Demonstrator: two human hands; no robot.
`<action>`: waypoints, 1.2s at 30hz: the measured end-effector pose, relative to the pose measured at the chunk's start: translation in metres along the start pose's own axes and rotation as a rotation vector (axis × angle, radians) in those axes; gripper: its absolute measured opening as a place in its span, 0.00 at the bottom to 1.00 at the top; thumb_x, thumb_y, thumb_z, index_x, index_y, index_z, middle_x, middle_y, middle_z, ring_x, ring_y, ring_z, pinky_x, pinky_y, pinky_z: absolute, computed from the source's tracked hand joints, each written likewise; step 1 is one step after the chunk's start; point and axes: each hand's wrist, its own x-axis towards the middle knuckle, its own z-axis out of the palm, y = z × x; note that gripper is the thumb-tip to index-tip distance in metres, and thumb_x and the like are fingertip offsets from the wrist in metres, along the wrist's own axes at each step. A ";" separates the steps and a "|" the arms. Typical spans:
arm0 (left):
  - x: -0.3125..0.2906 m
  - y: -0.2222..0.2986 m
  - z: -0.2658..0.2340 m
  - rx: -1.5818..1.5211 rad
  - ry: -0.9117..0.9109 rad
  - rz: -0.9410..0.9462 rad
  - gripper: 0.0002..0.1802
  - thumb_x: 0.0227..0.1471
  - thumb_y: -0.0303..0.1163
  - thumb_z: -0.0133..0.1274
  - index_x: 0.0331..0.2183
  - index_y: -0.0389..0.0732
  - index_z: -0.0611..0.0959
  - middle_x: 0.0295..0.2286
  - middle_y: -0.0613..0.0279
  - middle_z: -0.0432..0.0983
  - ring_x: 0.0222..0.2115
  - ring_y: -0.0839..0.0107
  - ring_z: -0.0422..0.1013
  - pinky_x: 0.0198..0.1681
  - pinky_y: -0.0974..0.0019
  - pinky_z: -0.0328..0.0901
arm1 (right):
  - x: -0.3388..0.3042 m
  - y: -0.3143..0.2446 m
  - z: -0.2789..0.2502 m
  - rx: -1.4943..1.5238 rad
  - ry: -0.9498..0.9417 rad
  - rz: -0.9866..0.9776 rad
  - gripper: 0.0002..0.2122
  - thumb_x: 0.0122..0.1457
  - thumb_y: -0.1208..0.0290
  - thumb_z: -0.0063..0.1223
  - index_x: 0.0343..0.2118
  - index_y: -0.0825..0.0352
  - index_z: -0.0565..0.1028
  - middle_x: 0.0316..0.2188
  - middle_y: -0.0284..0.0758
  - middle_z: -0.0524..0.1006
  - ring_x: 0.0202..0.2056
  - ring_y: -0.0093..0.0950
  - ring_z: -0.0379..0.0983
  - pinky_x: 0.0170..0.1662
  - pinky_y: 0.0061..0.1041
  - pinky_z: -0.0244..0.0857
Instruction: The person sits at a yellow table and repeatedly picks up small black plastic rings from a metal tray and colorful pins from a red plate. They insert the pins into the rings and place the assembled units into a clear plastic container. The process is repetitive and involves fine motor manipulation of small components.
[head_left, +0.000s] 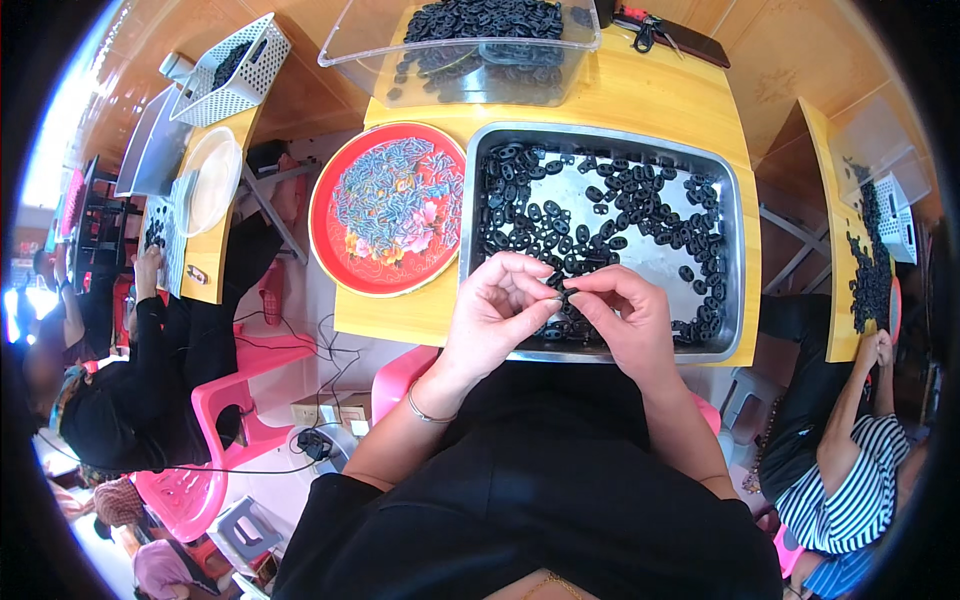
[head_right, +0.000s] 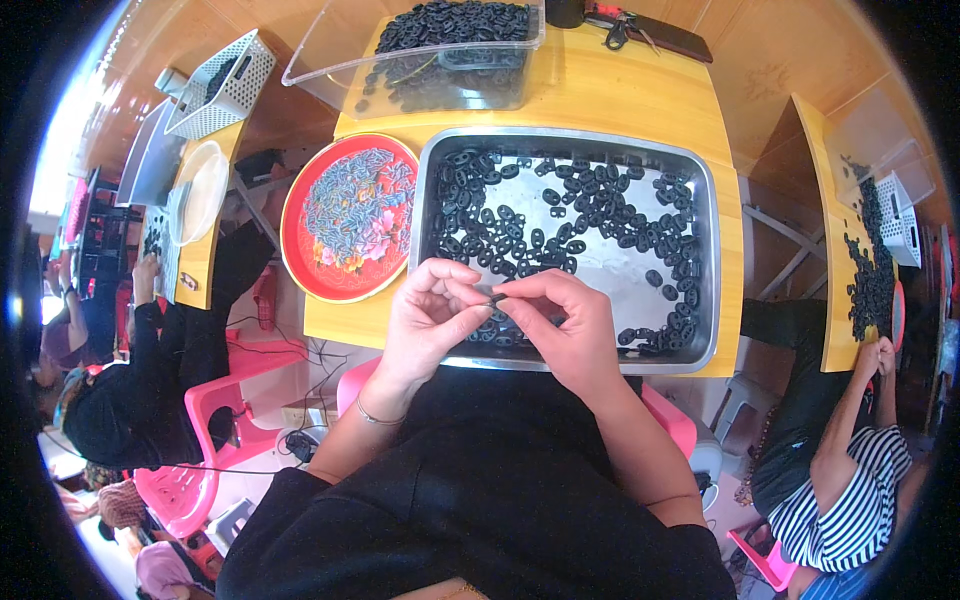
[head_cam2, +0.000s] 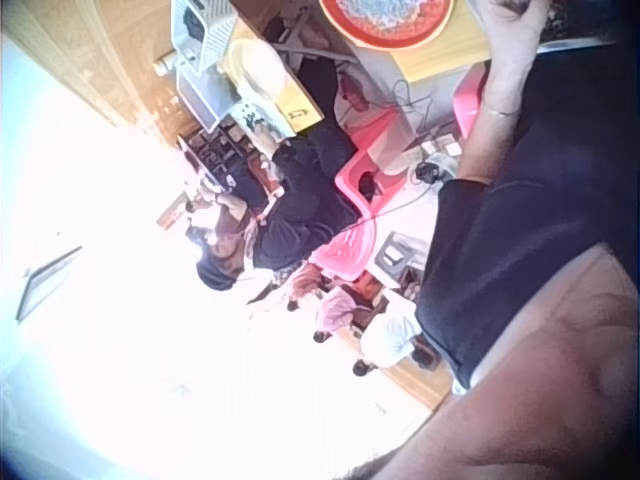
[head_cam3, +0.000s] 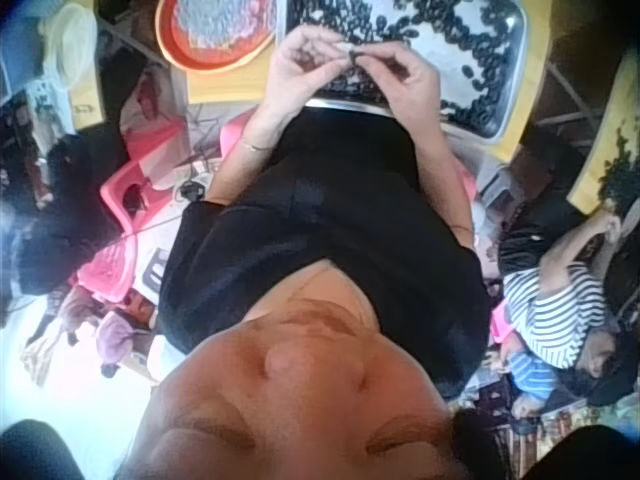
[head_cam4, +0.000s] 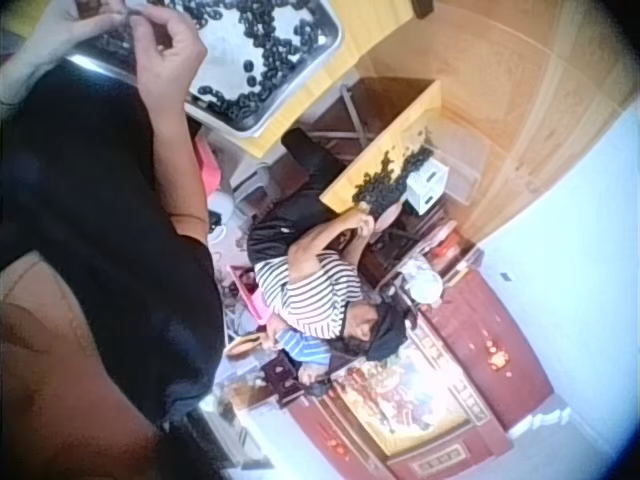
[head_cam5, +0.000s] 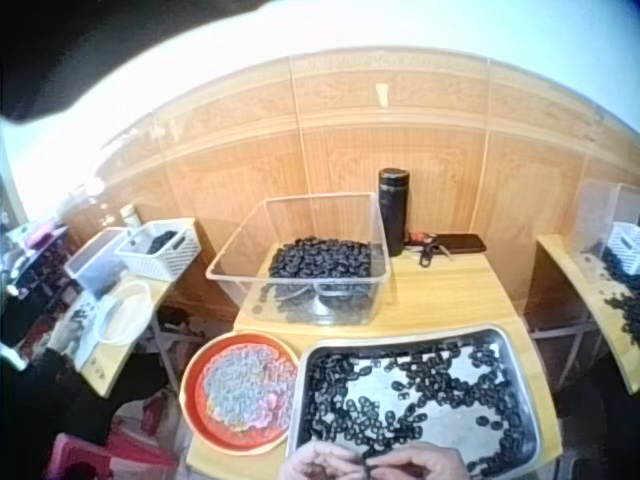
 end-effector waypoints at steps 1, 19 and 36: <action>0.000 0.000 0.000 0.003 -0.002 -0.001 0.17 0.42 0.13 0.52 0.37 0.36 0.71 0.28 0.65 0.72 0.30 0.81 0.69 0.37 0.77 0.64 | 0.000 0.000 0.000 0.002 0.003 0.005 0.05 0.49 0.79 0.53 0.30 0.68 0.77 0.26 0.31 0.74 0.25 0.15 0.69 0.28 0.13 0.61; 0.009 0.004 0.009 0.168 -0.003 -0.004 0.24 0.39 0.13 0.54 0.42 0.37 0.70 0.28 0.67 0.71 0.27 0.83 0.66 0.31 0.78 0.64 | -0.001 0.007 -0.008 0.140 0.024 0.117 0.05 0.51 0.81 0.51 0.32 0.70 0.74 0.26 0.30 0.74 0.27 0.14 0.69 0.32 0.13 0.62; 0.036 0.000 0.009 1.485 -0.304 0.236 0.12 0.36 0.28 0.57 0.29 0.41 0.77 0.24 0.59 0.68 0.28 0.60 0.69 0.32 0.62 0.65 | -0.011 0.014 -0.040 0.208 0.118 0.148 0.09 0.55 0.78 0.45 0.39 0.69 0.70 0.28 0.32 0.74 0.27 0.14 0.67 0.31 0.12 0.59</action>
